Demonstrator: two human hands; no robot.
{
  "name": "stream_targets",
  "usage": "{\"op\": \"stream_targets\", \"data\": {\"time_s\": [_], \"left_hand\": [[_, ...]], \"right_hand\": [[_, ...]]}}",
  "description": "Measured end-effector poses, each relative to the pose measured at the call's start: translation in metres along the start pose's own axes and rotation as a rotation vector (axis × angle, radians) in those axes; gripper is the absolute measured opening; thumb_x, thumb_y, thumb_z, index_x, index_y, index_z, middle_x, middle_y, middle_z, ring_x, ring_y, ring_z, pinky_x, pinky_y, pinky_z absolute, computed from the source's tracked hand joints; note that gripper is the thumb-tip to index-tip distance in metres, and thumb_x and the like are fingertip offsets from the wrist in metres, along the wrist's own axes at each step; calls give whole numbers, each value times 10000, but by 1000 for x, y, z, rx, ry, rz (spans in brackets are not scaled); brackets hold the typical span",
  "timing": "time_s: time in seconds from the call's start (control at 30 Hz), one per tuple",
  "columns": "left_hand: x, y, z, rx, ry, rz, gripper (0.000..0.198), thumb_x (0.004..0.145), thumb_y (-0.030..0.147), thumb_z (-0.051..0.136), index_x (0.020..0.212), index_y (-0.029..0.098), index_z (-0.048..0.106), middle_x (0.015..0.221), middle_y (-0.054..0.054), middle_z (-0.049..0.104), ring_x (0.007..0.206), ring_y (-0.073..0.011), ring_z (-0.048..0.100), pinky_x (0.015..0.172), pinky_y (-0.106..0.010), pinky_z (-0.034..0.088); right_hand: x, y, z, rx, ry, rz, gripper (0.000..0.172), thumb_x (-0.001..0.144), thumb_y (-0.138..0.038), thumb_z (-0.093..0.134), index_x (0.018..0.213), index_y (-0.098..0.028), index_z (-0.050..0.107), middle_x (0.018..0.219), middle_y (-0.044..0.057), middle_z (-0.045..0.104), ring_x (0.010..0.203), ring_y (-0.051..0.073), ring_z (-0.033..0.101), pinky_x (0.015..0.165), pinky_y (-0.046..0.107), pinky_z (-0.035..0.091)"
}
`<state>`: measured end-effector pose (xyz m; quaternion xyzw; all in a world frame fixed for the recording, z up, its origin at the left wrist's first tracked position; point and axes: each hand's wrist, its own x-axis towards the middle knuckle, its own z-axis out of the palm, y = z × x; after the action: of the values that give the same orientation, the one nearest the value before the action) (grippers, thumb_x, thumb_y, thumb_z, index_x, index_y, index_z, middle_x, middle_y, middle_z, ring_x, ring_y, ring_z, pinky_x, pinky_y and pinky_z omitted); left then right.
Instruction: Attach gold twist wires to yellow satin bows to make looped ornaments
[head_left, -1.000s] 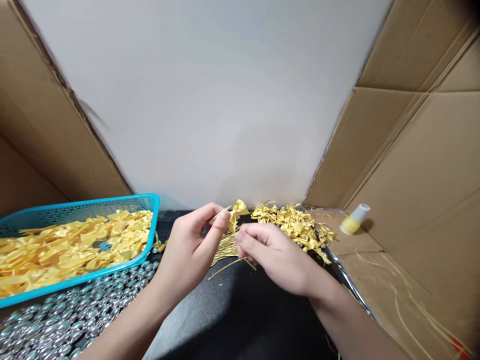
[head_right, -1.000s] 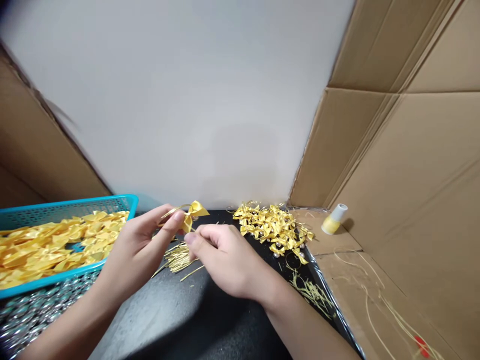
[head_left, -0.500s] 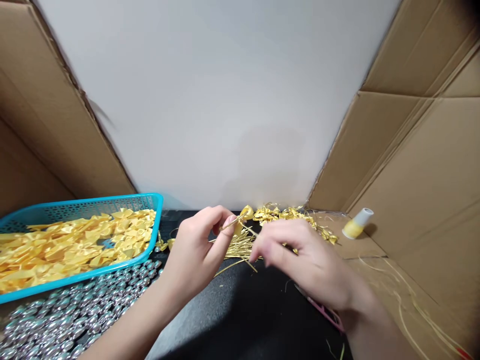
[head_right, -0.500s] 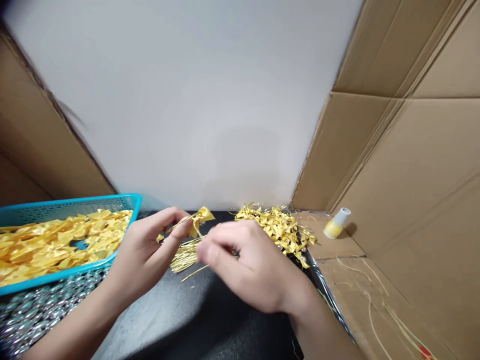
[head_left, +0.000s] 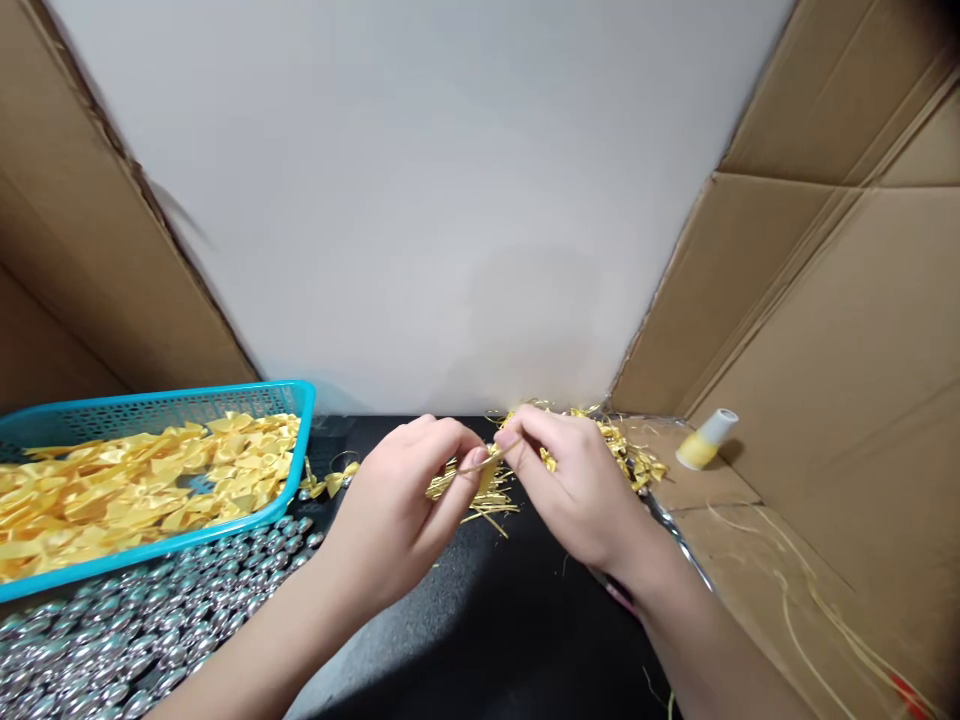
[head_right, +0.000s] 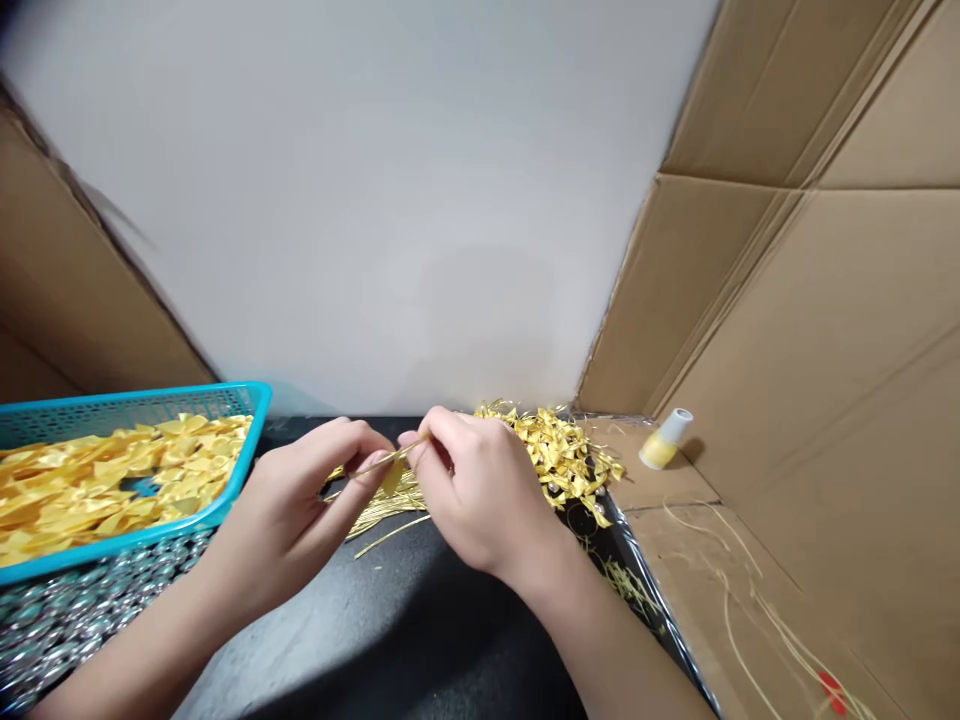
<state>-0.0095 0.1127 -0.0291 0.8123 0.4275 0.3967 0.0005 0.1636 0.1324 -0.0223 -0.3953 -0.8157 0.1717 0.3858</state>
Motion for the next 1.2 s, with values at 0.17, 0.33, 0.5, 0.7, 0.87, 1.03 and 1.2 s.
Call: {"op": "stream_targets", "data": {"time_s": [0.17, 0.33, 0.5, 0.7, 0.87, 1.03, 1.2], "left_hand": [[1, -2, 1, -5, 32, -16, 188, 911, 189, 466, 729, 185, 512, 613, 33, 527, 549, -108, 470, 537, -224, 370], [1, -4, 1, -2, 71, -19, 187, 901, 182, 474, 721, 180, 527, 606, 33, 522, 547, -106, 464, 537, -223, 366], [4, -5, -2, -64, 26, -67, 198, 900, 194, 469, 714, 176, 535, 603, 33, 532, 534, -101, 465, 517, -212, 365], [4, -4, -6, -223, -66, -174, 277, 950, 278, 412, 732, 174, 548, 617, 32, 541, 552, -102, 488, 526, -208, 383], [2, -1, -8, -282, -85, -224, 327, 954, 308, 423, 671, 173, 516, 597, 36, 506, 553, -100, 458, 521, -202, 368], [3, -1, -9, -270, -98, -223, 285, 943, 316, 458, 713, 177, 553, 595, 43, 506, 546, -97, 452, 506, -194, 361], [2, -5, -7, -239, -99, -227, 292, 955, 325, 439, 720, 182, 537, 602, 44, 511, 549, -98, 464, 517, -199, 375]], "right_hand": [[3, 2, 3, 145, 49, -4, 358, 962, -308, 409, 624, -191, 414, 563, -50, 404, 532, 82, 386, 534, 238, 295], [4, 2, 6, 239, 77, 41, 360, 972, -301, 387, 634, -190, 444, 563, -46, 447, 529, 82, 438, 532, 232, 330], [3, 3, 5, 124, 128, -6, 340, 963, -277, 421, 639, -188, 467, 571, -40, 481, 541, 86, 453, 557, 246, 324], [1, 1, 7, 126, 135, -35, 272, 945, -224, 442, 680, -186, 485, 596, -49, 479, 561, 77, 451, 586, 238, 334], [-1, -1, 8, 190, 94, 18, 287, 939, -289, 457, 670, -190, 462, 576, -57, 434, 544, 75, 412, 536, 231, 312], [0, 0, 4, 238, -1, 37, 242, 926, -285, 473, 707, -189, 507, 599, -54, 468, 563, 79, 438, 543, 228, 332], [2, 3, 3, 281, -25, 22, 218, 944, -279, 443, 763, -197, 533, 636, -49, 512, 606, 86, 486, 579, 230, 379]]}}
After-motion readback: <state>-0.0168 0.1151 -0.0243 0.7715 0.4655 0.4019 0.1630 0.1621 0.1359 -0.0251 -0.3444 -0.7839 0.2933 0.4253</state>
